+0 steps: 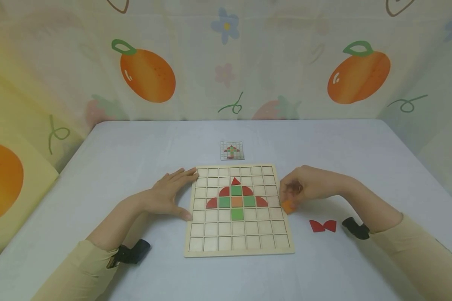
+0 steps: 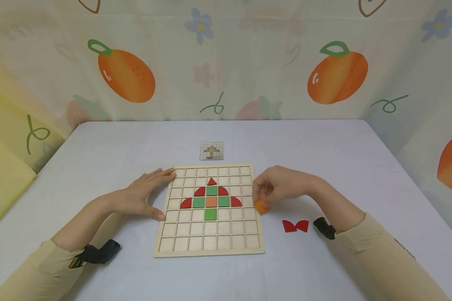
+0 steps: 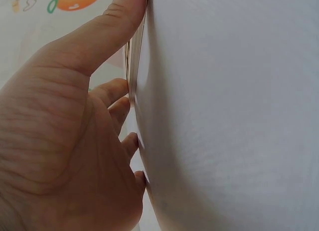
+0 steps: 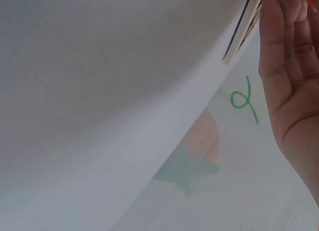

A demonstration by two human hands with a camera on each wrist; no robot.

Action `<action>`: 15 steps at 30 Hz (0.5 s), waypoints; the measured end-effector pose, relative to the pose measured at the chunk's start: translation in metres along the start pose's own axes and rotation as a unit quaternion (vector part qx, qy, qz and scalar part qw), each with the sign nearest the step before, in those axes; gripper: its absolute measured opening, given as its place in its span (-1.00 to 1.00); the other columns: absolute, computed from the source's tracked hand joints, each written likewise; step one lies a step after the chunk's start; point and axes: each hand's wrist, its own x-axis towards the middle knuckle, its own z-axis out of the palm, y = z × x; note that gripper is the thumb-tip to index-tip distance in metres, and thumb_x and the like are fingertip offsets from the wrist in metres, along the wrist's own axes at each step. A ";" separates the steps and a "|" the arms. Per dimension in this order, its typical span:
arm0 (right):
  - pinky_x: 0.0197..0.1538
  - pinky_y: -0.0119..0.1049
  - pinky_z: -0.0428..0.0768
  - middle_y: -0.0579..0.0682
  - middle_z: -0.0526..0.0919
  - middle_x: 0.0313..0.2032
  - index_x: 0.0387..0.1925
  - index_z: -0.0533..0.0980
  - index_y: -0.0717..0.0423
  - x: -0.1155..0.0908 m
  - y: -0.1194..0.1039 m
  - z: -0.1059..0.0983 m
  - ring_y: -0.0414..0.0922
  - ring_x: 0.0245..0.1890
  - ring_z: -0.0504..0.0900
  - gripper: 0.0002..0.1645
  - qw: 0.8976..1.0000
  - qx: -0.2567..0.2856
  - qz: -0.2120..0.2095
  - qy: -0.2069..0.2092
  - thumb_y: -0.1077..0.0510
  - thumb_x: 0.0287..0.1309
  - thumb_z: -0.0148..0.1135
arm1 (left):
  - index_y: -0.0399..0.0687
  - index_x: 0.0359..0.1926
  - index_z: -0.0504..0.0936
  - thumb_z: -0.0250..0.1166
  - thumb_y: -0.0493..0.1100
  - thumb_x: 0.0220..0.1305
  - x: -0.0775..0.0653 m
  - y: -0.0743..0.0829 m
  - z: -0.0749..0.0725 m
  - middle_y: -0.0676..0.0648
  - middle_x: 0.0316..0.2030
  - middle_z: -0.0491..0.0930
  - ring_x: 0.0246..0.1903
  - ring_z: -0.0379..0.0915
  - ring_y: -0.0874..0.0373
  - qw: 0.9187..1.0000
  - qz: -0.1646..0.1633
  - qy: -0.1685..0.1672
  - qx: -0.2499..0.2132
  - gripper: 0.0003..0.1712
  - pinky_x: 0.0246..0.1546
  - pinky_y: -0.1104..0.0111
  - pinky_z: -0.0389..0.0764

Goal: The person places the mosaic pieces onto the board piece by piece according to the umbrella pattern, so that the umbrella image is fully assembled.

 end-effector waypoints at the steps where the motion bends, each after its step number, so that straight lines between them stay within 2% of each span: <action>1: -0.33 -0.33 0.55 -0.22 0.62 -0.46 -0.35 0.61 -0.19 0.000 -0.001 0.000 -0.19 -0.44 0.51 -0.74 1.000 0.004 0.000 0.000 0.28 -0.01 0.27 | 0.00 0.42 0.00 0.37 0.44 -0.30 0.000 0.000 0.000 0.00 0.45 -0.17 0.41 -0.36 -0.12 1.000 0.000 0.000 -0.001 0.31 0.32 -0.14 -0.25; 6: -0.26 -0.31 0.57 -0.25 0.65 -0.37 -0.27 0.63 -0.20 0.005 -0.006 0.002 -0.18 -0.38 0.55 -0.75 1.000 0.017 -0.012 0.002 0.20 0.01 0.31 | 0.00 0.42 0.00 0.36 0.44 -0.29 0.000 0.000 0.000 0.01 0.45 -0.18 0.41 -0.37 -0.10 1.000 -0.001 -0.001 -0.001 0.31 0.32 -0.14 -0.26; 12: -0.34 -0.39 0.50 -0.26 0.60 -0.45 -0.29 0.62 -0.24 0.014 -0.018 0.008 -0.21 -0.42 0.50 -0.79 0.998 -0.015 -0.033 0.052 0.15 0.01 0.33 | 0.00 0.42 0.00 0.35 0.45 -0.29 0.000 0.000 0.000 0.02 0.45 -0.18 0.41 -0.37 -0.10 1.000 0.001 -0.001 0.004 0.31 0.32 -0.15 -0.26; 15: -0.36 -0.41 0.47 -0.23 0.58 -0.47 -0.30 0.62 -0.19 0.018 -0.024 0.010 -0.20 -0.42 0.48 -0.80 0.997 -0.002 -0.041 0.065 0.16 0.00 0.34 | 0.01 0.42 0.00 0.36 0.45 -0.30 0.001 0.000 0.000 0.02 0.45 -0.18 0.41 -0.37 -0.11 1.000 0.001 -0.002 0.004 0.31 0.32 -0.15 -0.26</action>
